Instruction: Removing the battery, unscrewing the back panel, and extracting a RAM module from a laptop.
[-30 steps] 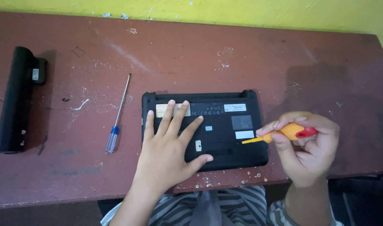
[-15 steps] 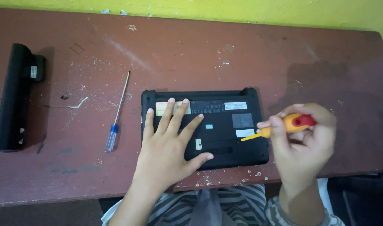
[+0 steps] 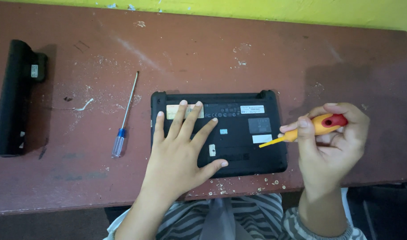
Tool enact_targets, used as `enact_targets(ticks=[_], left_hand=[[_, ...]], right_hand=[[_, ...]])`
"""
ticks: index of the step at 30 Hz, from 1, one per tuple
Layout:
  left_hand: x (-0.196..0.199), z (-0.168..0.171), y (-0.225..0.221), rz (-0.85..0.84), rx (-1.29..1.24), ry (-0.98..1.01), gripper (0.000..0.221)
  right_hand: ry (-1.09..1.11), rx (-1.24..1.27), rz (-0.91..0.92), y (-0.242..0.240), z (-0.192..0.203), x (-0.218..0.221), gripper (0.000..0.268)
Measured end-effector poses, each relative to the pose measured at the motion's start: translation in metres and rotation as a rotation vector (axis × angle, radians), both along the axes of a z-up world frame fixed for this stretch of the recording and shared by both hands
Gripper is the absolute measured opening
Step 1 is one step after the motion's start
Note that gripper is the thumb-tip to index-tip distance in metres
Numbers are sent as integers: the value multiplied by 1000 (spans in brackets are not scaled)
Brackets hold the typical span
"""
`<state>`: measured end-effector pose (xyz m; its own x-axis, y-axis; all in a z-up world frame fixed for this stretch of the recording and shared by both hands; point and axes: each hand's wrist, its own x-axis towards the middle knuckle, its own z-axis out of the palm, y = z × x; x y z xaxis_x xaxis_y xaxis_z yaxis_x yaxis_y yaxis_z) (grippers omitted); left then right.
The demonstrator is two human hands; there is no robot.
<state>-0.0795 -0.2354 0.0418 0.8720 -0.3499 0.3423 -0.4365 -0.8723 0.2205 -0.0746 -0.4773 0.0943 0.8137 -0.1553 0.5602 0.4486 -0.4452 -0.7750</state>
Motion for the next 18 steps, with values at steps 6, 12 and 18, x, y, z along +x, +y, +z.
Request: enact_targets(ticks=[6,12,18], left_hand=[[0,-2,0,-1,9,-6,83],[0,-2,0,0,3,2,84],[1,-4,0,-2,-13,2,83]], right_hand=[[-15,-37,-12,0,0,-1,30],[1,-49,-4,3,-1,-4,32],[-80,-382,183,-1,21,-5,17]])
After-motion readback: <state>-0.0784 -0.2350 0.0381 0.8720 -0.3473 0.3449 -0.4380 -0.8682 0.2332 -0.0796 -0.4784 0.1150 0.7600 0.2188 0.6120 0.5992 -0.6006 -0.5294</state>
